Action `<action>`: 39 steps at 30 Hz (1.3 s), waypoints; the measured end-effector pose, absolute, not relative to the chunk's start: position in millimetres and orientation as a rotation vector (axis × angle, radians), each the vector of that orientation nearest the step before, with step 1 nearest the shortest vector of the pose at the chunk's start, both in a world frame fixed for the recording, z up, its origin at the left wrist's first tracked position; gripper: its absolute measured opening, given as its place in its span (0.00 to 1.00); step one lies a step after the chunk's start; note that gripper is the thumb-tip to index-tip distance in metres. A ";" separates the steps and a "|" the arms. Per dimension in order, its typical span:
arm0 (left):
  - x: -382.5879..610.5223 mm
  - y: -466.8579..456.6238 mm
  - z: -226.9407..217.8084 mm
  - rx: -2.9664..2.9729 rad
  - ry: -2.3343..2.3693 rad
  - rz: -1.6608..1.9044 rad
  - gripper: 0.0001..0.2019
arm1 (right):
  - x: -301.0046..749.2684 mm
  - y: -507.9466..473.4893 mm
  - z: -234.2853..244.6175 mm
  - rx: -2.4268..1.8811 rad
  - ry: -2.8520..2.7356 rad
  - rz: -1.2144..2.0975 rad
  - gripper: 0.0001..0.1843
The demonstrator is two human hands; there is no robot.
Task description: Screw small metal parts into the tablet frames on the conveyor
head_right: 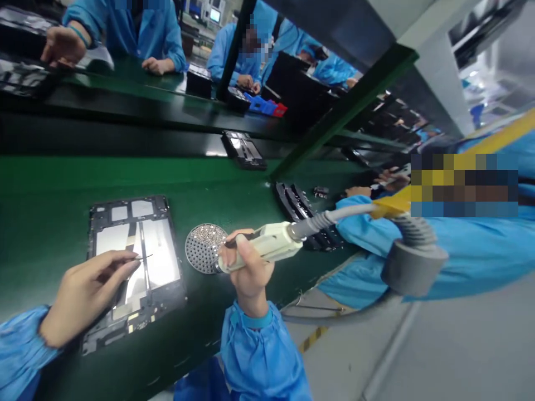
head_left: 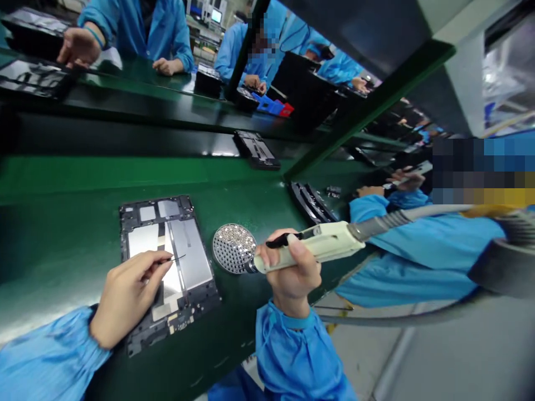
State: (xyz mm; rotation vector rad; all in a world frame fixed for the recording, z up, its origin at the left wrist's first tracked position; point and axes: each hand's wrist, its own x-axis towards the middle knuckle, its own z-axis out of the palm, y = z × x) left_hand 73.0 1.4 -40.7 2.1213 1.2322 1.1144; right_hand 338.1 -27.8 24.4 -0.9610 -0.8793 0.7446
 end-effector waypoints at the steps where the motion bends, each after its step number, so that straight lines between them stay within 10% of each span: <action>1: 71.6 1.0 -40.1 2.121 1.235 1.095 0.12 | 336.7 -28.5 24.2 -0.964 -0.872 0.755 0.15; 39: 36.3 119.8 -35.4 1.266 1.623 1.021 0.04 | 276.2 15.4 69.0 -0.930 -1.033 0.947 0.16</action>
